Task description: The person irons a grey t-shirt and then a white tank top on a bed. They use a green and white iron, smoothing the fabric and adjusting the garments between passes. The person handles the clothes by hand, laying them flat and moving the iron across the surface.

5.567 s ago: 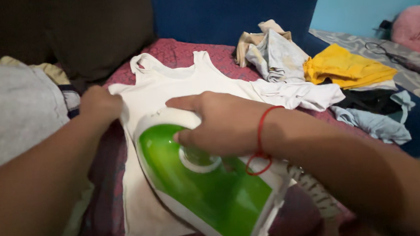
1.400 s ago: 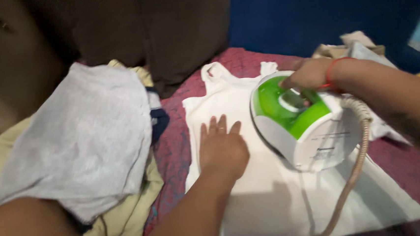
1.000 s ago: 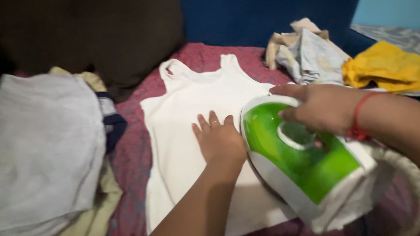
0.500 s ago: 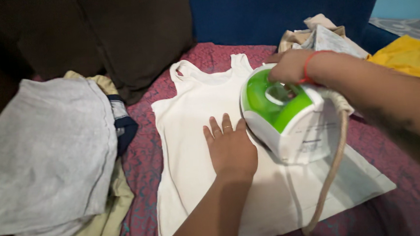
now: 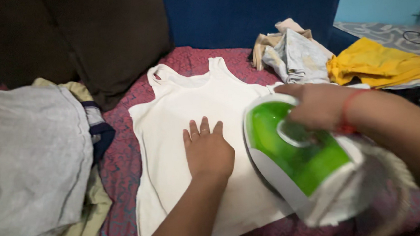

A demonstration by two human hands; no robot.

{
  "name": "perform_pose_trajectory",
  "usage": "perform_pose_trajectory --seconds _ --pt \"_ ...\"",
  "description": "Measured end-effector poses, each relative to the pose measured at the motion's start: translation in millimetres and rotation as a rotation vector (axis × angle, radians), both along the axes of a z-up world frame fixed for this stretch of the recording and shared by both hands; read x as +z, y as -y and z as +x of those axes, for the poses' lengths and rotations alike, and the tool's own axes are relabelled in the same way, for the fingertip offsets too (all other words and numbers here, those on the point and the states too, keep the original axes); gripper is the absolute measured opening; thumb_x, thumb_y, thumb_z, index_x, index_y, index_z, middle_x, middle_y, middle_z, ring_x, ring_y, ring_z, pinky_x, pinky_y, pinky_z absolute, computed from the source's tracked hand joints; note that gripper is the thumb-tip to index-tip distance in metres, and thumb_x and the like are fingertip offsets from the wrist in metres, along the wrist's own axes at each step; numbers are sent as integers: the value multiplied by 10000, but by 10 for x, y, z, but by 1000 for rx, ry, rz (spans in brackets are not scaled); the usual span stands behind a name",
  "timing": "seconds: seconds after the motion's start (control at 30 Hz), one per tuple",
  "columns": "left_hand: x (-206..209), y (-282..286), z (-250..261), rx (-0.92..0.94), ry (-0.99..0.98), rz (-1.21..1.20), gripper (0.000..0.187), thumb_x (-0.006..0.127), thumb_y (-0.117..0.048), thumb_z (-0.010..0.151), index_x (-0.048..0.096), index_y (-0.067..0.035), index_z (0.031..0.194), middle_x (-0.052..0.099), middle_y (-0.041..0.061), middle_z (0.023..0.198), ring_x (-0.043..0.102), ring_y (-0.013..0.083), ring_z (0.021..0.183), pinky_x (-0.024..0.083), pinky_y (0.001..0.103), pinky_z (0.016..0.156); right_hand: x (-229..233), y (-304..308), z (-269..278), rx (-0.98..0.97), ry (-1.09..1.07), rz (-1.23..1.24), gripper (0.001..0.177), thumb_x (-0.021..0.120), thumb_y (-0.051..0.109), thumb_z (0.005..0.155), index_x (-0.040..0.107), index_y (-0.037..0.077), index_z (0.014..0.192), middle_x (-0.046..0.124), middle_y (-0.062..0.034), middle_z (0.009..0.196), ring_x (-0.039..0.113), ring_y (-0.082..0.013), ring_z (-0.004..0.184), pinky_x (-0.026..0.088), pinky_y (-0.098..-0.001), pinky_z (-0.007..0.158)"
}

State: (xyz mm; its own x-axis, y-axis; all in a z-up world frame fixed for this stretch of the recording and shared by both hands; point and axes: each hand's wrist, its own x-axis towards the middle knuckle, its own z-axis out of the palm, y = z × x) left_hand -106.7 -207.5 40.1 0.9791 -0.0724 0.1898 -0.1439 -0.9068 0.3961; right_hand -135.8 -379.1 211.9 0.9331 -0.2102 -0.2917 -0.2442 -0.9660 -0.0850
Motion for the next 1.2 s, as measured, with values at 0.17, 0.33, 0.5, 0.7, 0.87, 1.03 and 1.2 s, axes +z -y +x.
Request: perform_pose_trajectory --seconds 0.17,0.33,0.5,0.7,0.87,1.03,1.2 --pt "19 40 -6 -7 -12 23 593 408 -282 919 412 -184 1504 227 136 1681 136 372 1512 57 524 1198 -194 271 218 211 211 -134 797 737 288 754 488 319 1510 703 -156 1263 706 -263 1018 540 -382 946" --pt "57 37 14 -8 -34 28 604 399 -333 929 402 -186 1515 204 155 1673 116 402 1515 37 568 1197 -258 332 982 211 149 -140 789 693 271 776 487 312 1536 755 -180 1180 758 -290 853 586 -398 861" --pt "43 34 5 -8 -14 -5 595 386 -335 938 419 -183 1512 222 157 1640 126 397 1523 31 562 1210 -191 165 1513 86 105 77 817 638 140 758 481 285 1546 789 -227 1066 748 -337 780 614 -459 780" --pt "47 23 -18 -11 19 -26 589 390 -330 931 450 -186 1500 254 156 1633 149 389 1525 40 546 1219 -158 255 1490 219 45 -154 833 712 138 744 495 236 1542 805 -192 1039 757 -269 804 600 -412 796" --pt "-32 22 5 -1 64 -18 583 400 -324 930 478 -190 1493 286 160 1632 188 388 1526 61 546 1228 -85 375 701 143 45 -87 848 688 223 833 328 319 1595 808 -203 1017 769 -290 791 620 -417 784" --pt "-125 40 60 7 158 -57 588 439 -317 902 516 -171 1466 327 180 1607 224 406 1484 76 567 1195 125 297 -253 -138 -53 9 802 631 224 954 267 391 1649 811 -197 942 704 -300 653 599 -424 649" --pt "-190 73 53 11 198 -3 568 449 -315 915 528 -166 1457 345 199 1593 242 428 1492 95 591 1199 85 339 -190 -200 -28 39 764 669 222 963 321 415 1615 784 -165 923 687 -264 630 594 -422 635"
